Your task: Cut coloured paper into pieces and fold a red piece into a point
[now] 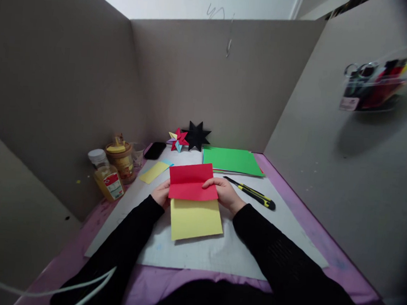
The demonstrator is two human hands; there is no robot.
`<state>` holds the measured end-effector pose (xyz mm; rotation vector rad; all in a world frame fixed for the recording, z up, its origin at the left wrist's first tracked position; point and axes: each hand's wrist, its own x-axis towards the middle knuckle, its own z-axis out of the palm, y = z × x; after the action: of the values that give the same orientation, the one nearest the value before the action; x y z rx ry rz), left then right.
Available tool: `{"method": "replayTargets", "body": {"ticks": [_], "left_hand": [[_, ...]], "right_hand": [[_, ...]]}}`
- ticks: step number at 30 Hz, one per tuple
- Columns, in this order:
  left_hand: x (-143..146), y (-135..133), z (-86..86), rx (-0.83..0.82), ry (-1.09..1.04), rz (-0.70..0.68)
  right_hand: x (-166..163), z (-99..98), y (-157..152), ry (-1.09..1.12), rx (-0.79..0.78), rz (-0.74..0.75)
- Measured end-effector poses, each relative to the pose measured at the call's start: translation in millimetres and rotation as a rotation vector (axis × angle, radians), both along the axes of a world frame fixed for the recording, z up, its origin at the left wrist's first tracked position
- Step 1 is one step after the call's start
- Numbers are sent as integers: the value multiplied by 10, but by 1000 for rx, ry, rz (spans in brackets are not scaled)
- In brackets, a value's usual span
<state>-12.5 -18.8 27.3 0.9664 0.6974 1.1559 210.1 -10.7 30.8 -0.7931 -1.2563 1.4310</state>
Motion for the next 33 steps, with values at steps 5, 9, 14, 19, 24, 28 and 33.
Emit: {"method": "replayTargets", "body": {"ticks": [5,9,14,19,24,28,33], "left_hand": [[-8,34,33,45,42,157],[-6,27,73,113,130,296],[-30,20,52,68,262,175],[-78,84,-22,28,350,115],[-114,120,-37,43,287,127],[-116,99,-18,127,202,186],[-125,99,-3,164,183,200]], "right_hand": [[-19,8,4,45,-67,-57],[-60,-15,15,124,-222,-22],[-46,-51,36,153,-296,21],[-49,-23,8,109,-264,25],[-71,29,-24,95,-208,21],[-22,42,-40,62,-110,60],[79,47,-58,-22,56,159]]}}
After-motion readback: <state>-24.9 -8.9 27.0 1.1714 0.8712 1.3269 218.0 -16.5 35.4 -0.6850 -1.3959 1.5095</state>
